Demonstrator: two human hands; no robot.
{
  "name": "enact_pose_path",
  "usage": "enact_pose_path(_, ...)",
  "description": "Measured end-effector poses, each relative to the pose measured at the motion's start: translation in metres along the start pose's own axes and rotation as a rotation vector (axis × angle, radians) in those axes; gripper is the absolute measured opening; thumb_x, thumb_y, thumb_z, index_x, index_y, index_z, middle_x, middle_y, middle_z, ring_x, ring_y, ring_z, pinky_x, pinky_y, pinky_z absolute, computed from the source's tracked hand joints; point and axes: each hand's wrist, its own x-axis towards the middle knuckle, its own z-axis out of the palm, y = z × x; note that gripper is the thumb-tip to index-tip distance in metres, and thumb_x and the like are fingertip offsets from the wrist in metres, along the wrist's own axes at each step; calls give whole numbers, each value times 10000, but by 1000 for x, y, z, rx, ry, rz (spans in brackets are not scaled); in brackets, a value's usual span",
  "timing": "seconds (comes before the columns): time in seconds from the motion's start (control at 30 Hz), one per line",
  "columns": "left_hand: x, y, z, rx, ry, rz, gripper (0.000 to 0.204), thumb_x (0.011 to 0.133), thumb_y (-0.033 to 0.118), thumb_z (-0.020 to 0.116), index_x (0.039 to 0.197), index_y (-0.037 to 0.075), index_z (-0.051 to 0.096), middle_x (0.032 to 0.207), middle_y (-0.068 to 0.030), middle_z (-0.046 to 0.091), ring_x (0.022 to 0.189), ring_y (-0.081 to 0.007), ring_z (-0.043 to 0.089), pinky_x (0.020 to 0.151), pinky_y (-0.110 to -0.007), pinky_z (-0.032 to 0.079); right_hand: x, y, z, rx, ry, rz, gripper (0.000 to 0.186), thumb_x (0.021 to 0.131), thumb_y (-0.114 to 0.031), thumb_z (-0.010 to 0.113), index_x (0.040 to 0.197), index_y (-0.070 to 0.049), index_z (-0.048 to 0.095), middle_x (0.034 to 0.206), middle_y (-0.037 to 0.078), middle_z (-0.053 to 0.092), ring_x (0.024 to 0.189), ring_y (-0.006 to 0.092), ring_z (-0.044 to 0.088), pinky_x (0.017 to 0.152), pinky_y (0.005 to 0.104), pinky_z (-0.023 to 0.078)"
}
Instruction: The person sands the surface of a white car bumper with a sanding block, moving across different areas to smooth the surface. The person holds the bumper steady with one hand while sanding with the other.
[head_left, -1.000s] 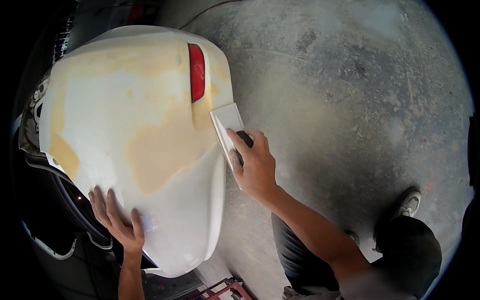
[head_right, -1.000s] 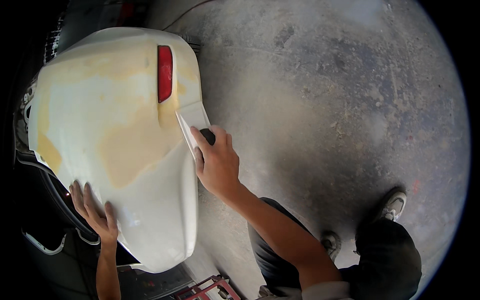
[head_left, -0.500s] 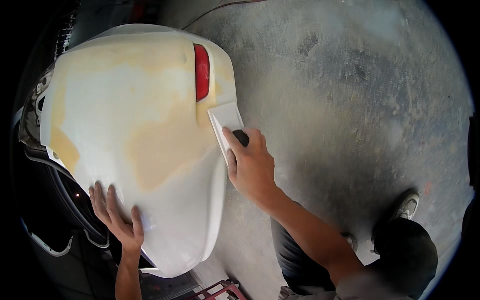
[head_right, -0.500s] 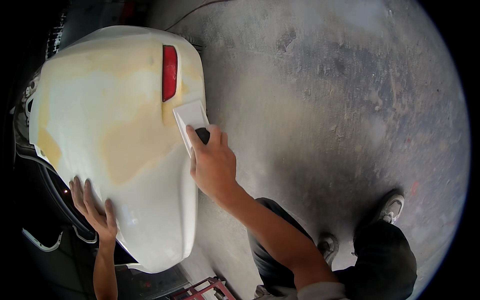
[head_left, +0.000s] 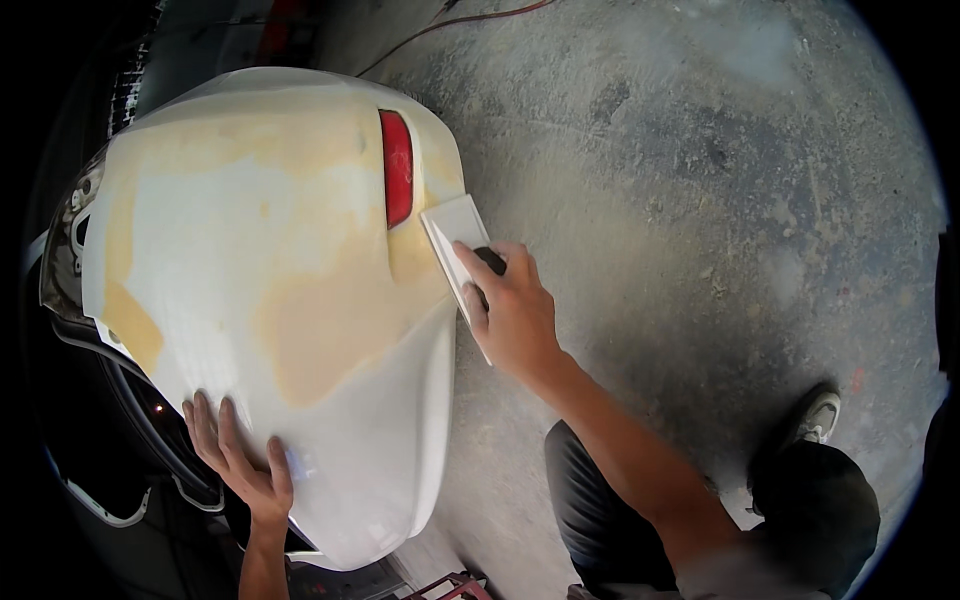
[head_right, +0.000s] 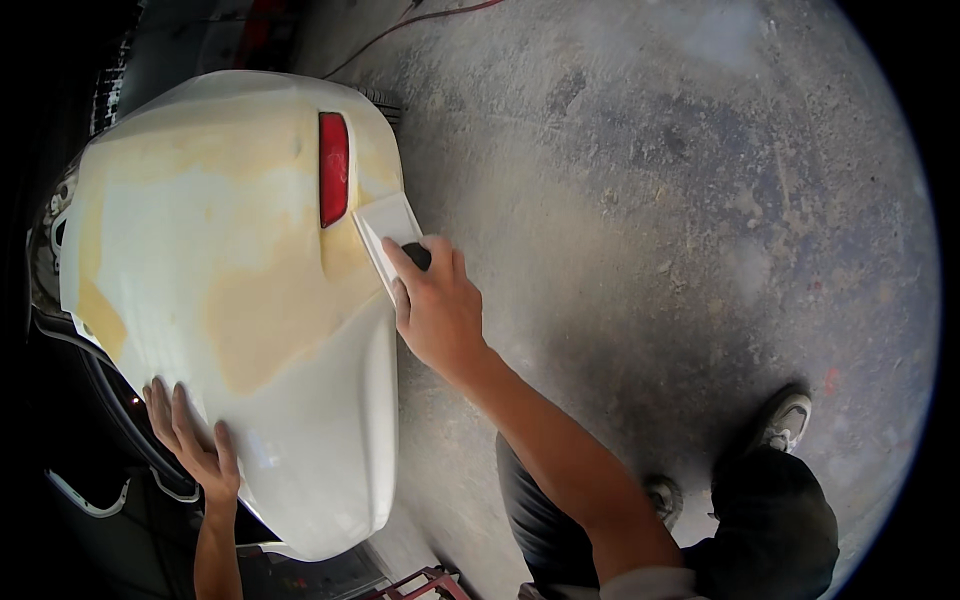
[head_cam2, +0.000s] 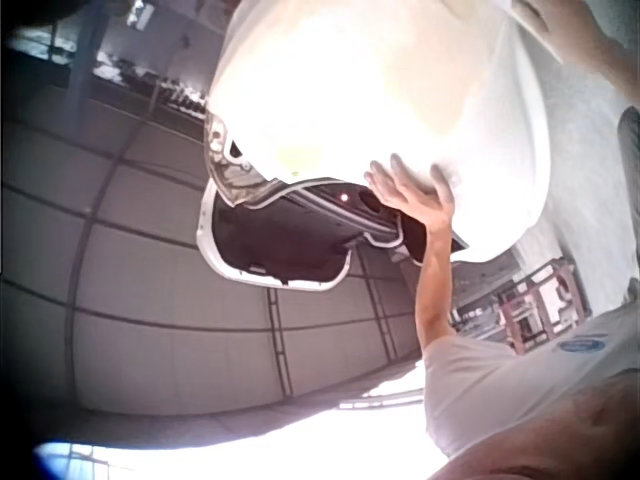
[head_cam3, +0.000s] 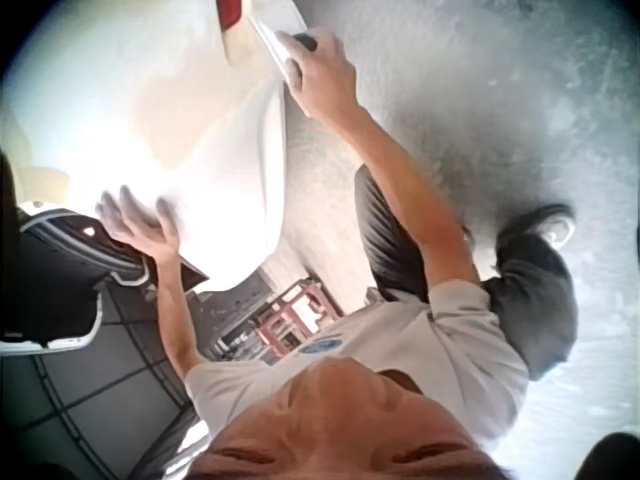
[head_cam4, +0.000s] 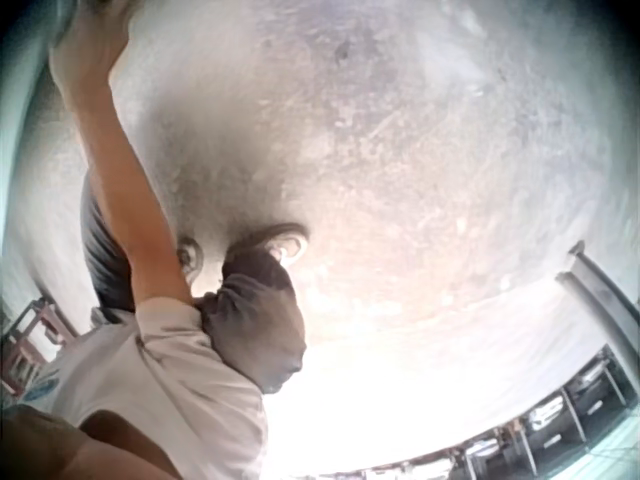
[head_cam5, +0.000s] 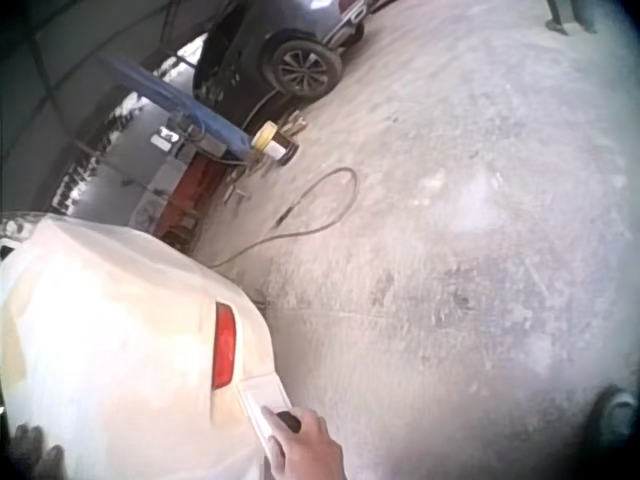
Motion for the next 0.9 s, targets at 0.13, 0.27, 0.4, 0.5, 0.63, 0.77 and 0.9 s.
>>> enact_pose_path(0.13,3,1,3,-12,9,20,638,990,357,558,1493,-28,480,1604,-279,364,1517,-511,256,1211,-627,223,46,12,9,29,69,-41,424,941,-106,674,1362,-157,661,1230,135,529,1057,314,602,753,432,590)
enact_pose_path(0.27,-1,-1,-1,5,-11,-5,637,990,351,559,1496,-28,478,1606,-278,361,1517,-512,256,1211,-626,225,-3,2,3,38,-11,-16,437,936,-119,689,1369,-175,661,1241,137,530,1058,327,603,762,431,597)
enact_pose_path(0.4,0,-1,3,-19,-1,0,632,987,338,567,1498,-22,475,1603,-276,363,1518,-507,258,1210,-625,229,20,14,2,-48,49,-46,450,904,-98,711,1345,-179,678,1227,143,551,1037,331,606,772,439,595)
enact_pose_path(0.5,-1,2,4,-48,10,-9,631,984,333,576,1498,-18,476,1600,-272,368,1519,-500,261,1211,-621,232,55,18,-6,-141,78,-71,472,865,-74,734,1324,-173,688,1228,131,561,1010,324,605,758,433,588)
enact_pose_path(0.63,-2,-1,3,-34,13,-5,618,999,331,564,1504,-14,472,1611,-266,358,1525,-485,264,1220,-605,231,39,1,-23,-216,28,-187,511,803,-47,756,1298,-160,703,1239,112,569,964,307,597,729,407,575)
enact_pose_path(0.77,2,1,2,-18,28,4,613,1003,334,550,1504,-11,476,1609,-263,373,1519,-484,278,1222,-600,229,16,-7,-24,-278,16,-248,561,731,-32,776,1275,-157,716,1316,81,582,930,292,590,732,381,564)
enact_pose_path(0.9,1,1,3,-42,19,-6,630,968,315,597,1494,-11,482,1593,-269,383,1515,-494,268,1214,-620,227,46,1,-20,-335,64,-234,581,725,-55,785,1293,-153,715,1332,84,602,943,302,606,748,386,567)
